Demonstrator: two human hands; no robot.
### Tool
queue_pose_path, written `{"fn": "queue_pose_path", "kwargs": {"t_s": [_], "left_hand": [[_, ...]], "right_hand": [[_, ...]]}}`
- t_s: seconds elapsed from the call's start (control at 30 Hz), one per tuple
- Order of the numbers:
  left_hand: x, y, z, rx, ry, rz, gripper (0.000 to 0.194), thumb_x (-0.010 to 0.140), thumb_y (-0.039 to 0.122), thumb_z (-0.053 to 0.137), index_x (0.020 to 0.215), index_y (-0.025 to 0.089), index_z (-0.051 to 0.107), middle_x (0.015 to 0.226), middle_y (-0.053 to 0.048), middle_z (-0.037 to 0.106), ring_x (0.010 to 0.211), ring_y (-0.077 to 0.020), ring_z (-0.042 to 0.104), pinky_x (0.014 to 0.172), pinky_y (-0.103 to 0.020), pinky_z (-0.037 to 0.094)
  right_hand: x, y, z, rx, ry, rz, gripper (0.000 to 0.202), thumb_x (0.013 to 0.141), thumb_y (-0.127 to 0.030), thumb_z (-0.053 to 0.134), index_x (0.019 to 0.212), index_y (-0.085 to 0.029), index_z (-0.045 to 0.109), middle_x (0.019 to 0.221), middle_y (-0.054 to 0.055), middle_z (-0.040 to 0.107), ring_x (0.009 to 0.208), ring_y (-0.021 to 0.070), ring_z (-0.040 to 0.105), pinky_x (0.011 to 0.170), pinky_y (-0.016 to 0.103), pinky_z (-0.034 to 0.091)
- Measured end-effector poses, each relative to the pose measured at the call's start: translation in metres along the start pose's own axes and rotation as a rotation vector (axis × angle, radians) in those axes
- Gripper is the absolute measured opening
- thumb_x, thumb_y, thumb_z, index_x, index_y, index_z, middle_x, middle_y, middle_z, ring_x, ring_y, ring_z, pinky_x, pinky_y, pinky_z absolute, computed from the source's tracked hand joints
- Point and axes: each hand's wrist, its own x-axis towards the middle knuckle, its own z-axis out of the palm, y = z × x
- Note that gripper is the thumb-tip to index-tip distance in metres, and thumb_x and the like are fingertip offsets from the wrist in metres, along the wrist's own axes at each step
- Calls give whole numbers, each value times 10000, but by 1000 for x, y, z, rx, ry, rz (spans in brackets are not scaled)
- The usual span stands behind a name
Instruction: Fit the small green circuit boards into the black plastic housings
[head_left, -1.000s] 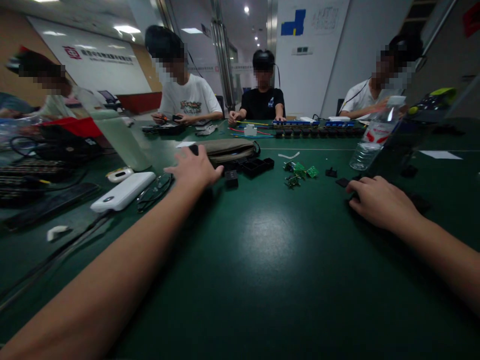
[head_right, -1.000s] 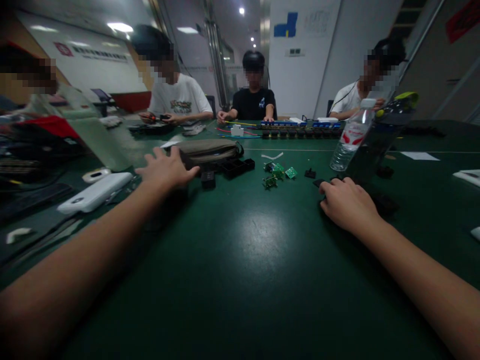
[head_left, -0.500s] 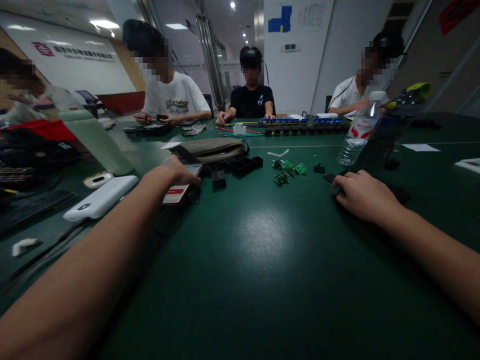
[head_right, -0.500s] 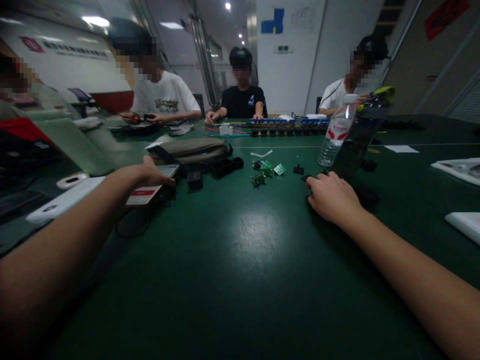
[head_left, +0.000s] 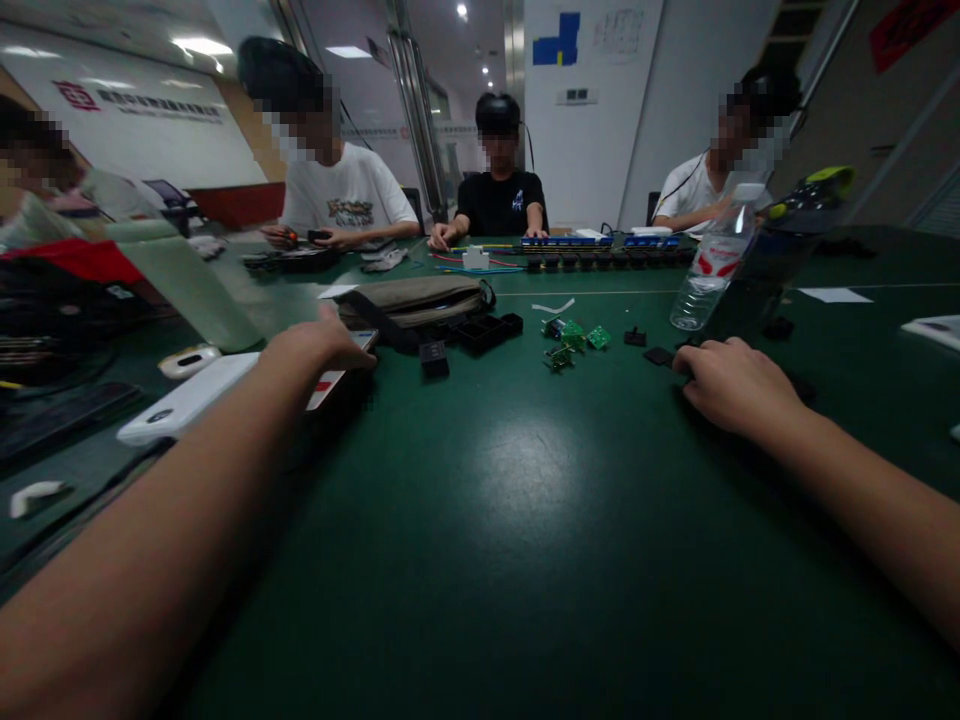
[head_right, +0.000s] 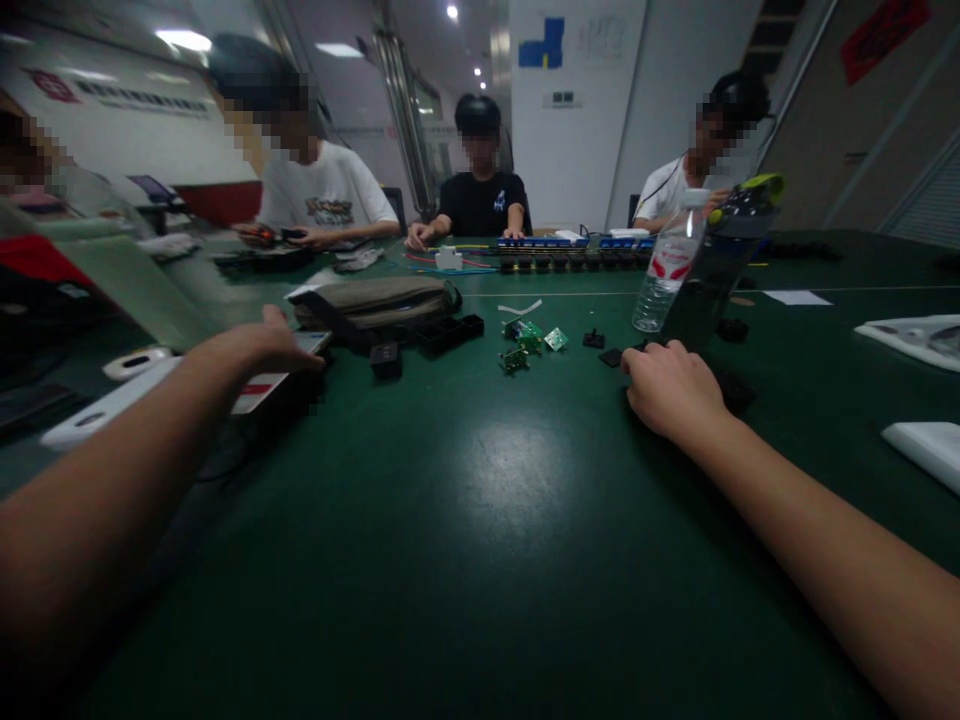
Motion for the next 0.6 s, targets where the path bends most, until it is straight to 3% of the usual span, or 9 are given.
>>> {"fn": "queue_pose_path", "kwargs": {"t_s": [0.03, 0.1, 0.17, 0.23, 0.33, 0.4, 0.5, 0.6], "left_hand": [[-12, 13, -4, 58, -2, -67, 1029, 657, 528, 803, 1426, 39, 326, 1362, -325, 507, 1240, -515, 485, 915, -676, 457], [-35, 43, -8, 54, 105, 89, 765, 821, 517, 640, 1407, 97, 384, 1410, -283, 478, 1280, -453, 482, 967, -592, 464], [-53, 70, -3, 17, 173, 218, 634, 846, 460, 600, 1360, 122, 450, 1340, -228, 549, 1253, -383, 521, 1006, -501, 463], [-65, 89, 9, -31, 132, 283, 577, 865, 457, 546, 1333, 124, 489, 1276, -219, 589, 1198, -365, 561, 1001, -485, 466], [-71, 100, 31, -19, 102, 334, 567, 861, 442, 527, 1318, 107, 514, 1315, -254, 545, 1231, -411, 518, 974, -517, 472], [-72, 99, 43, -26, 135, 357, 490, 857, 344, 514, 1279, 95, 546, 1289, -248, 543, 1219, -389, 525, 998, -490, 464], [-74, 99, 50, -159, 165, 459, 377, 810, 254, 525, 1151, 119, 614, 1213, -198, 577, 1151, -328, 565, 1026, -444, 458], [-81, 106, 50, -413, 243, 560, 268, 805, 273, 538, 1042, 172, 612, 1113, -117, 622, 1083, -273, 588, 1026, -437, 462]], "right_hand": [[1, 1, 1, -15, -1, 12, 317, 843, -189, 512, 1097, -190, 702, 1046, 138, 698, 959, 306, 607, 741, 407, 469], [2, 2, 1, -28, 4, 22, 334, 845, -170, 496, 1107, -188, 702, 1039, 134, 699, 958, 299, 608, 748, 406, 470], [2, 1, 1, -14, 27, 6, 340, 844, -163, 498, 1117, -186, 700, 1035, 132, 698, 961, 297, 604, 750, 401, 470], [1, -4, -1, 28, 79, -30, 334, 848, -172, 505, 1122, -184, 695, 1054, 136, 693, 976, 301, 598, 761, 402, 472], [-2, -17, -2, 127, 177, -87, 291, 872, -201, 501, 1090, -172, 692, 1091, 143, 684, 1007, 304, 593, 815, 421, 479], [-3, -26, 0, 221, 204, -131, 272, 878, -208, 506, 1085, -174, 679, 1092, 135, 682, 1018, 291, 593, 851, 413, 479], [-2, -40, 8, 351, 191, -206, 257, 890, -222, 513, 1100, -186, 657, 1085, 123, 679, 1028, 276, 595, 877, 400, 478], [1, -49, 17, 440, 176, -239, 257, 885, -229, 539, 1120, -194, 636, 1083, 114, 674, 1028, 266, 599, 876, 393, 482]]}}
